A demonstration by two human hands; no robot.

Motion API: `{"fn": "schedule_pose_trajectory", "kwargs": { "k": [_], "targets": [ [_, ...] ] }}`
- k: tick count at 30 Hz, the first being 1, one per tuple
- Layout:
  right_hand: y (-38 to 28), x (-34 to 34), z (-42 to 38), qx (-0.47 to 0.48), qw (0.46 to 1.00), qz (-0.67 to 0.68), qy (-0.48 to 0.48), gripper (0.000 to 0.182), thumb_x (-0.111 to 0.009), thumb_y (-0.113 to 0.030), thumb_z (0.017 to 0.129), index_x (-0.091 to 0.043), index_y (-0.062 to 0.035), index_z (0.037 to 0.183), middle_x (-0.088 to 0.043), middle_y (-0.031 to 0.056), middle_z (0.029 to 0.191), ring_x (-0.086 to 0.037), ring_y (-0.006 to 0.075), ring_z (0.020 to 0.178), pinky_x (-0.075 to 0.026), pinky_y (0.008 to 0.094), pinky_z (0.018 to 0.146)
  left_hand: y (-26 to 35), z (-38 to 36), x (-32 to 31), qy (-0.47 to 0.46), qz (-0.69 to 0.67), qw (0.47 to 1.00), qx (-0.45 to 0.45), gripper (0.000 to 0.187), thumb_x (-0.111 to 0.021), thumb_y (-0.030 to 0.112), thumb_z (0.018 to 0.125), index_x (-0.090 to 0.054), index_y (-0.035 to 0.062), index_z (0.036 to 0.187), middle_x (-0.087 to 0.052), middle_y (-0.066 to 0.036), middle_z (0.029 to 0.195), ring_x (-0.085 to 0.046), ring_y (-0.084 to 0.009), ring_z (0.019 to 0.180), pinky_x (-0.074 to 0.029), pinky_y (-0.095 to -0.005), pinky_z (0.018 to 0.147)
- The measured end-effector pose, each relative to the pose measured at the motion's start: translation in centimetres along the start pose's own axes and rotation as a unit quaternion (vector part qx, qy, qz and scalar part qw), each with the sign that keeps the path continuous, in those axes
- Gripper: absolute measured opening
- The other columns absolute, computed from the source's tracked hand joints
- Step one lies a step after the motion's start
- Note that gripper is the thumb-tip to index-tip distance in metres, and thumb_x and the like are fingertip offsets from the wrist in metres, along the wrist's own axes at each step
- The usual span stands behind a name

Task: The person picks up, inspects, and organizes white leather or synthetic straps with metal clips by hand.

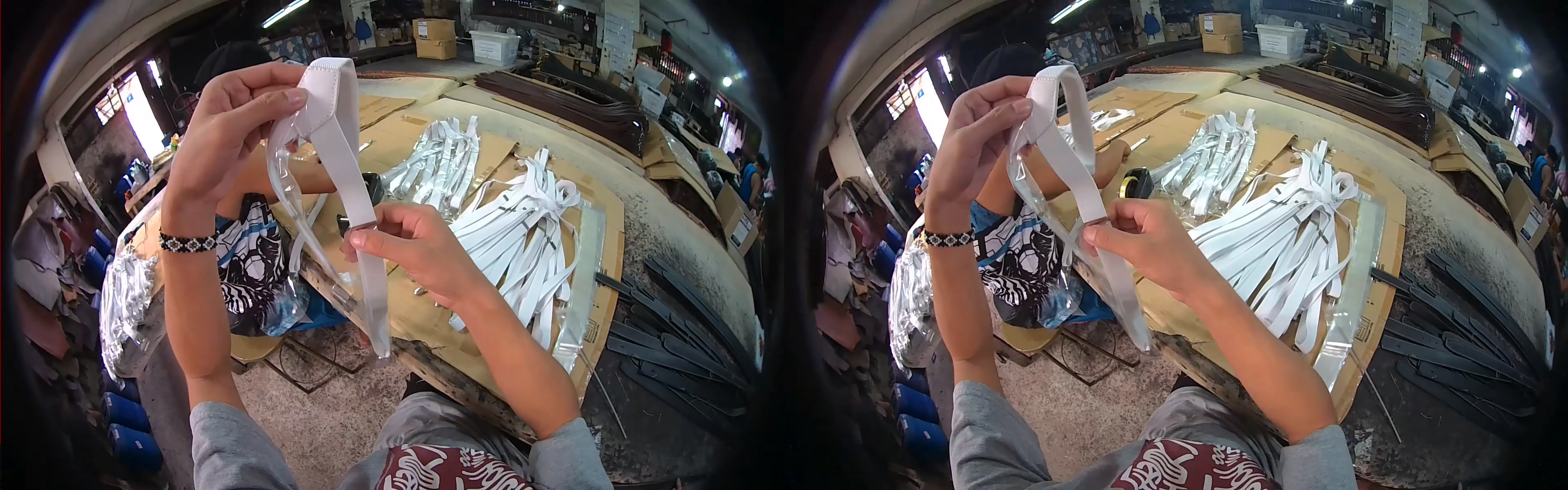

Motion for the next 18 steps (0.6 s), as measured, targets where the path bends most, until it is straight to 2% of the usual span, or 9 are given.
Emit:
{"fn": "schedule_pose_trajectory", "kwargs": {
  "k": [2, 5, 8, 14, 18],
  "targets": [
    [-0.9, -0.2, -0.3, -0.008, 1.000, -0.012, -0.010, 0.026, -0.073, -0.021, 0.095, -0.070, 0.0007, 0.109, -0.073, 0.0064, 0.098, -0.068, 0.0122, 0.093, -0.051, 0.0294, 0.088, -0.1, 0.0, -0.5, 0.000, 0.001, 1.000, 0.006, 0.030, -0.064, 0.014, 0.097, -0.064, -0.0069, 0.120, -0.072, -0.007, 0.096, -0.067, -0.0066, 0.076, -0.055, -0.0214, 0.065],
    [-1.8, -0.4, -0.5, 0.018, 0.999, -0.019, -0.021, 0.026, -0.073, -0.021, 0.095, -0.070, 0.0006, 0.109, -0.073, 0.0057, 0.097, -0.067, 0.0113, 0.092, -0.050, 0.0293, 0.090, -0.2, 0.1, -0.7, -0.001, 0.008, 1.000, 0.005, 0.031, -0.064, 0.012, 0.097, -0.064, -0.0082, 0.120, -0.073, -0.007, 0.097, -0.068, -0.0071, 0.079, -0.055, -0.0217, 0.066],
    [-0.9, -0.5, -0.9, -0.002, 0.999, 0.005, -0.032, 0.026, -0.072, -0.021, 0.096, -0.069, 0.0008, 0.110, -0.073, 0.0070, 0.099, -0.067, 0.0125, 0.094, -0.050, 0.0302, 0.090, -0.3, 0.5, -0.4, 0.004, 0.015, 1.000, 0.001, 0.032, -0.064, 0.011, 0.097, -0.063, -0.0093, 0.121, -0.073, -0.008, 0.098, -0.069, -0.0074, 0.080, -0.055, -0.0209, 0.067],
    [0.2, -0.9, -2.7, 0.023, 0.985, 0.171, -0.005, 0.029, -0.072, -0.018, 0.095, -0.069, 0.0020, 0.116, -0.072, 0.0109, 0.111, -0.067, 0.0165, 0.103, -0.050, 0.0322, 0.097, -1.3, 0.8, -0.1, 0.030, 0.031, 0.999, 0.008, 0.032, -0.064, 0.010, 0.096, -0.064, -0.0101, 0.121, -0.072, -0.009, 0.095, -0.067, -0.0070, 0.075, -0.053, -0.0196, 0.067],
    [2.0, -0.9, -3.4, 0.006, 0.993, 0.118, -0.008, 0.028, -0.071, -0.013, 0.095, -0.068, 0.0031, 0.118, -0.071, 0.0112, 0.114, -0.067, 0.0167, 0.105, -0.049, 0.0315, 0.100, -1.6, 0.8, 0.3, 0.036, 0.025, 0.999, 0.018, 0.032, -0.064, 0.011, 0.096, -0.064, -0.0097, 0.120, -0.072, -0.008, 0.092, -0.065, -0.0065, 0.072, -0.053, -0.0200, 0.065]
  ]
}}
Point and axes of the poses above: each hand's wrist, its own z-axis towards the middle knuckle, its own x-axis out of the back of the hand, y = z × x, the point moved 5 cm from there along z, towards the middle knuckle
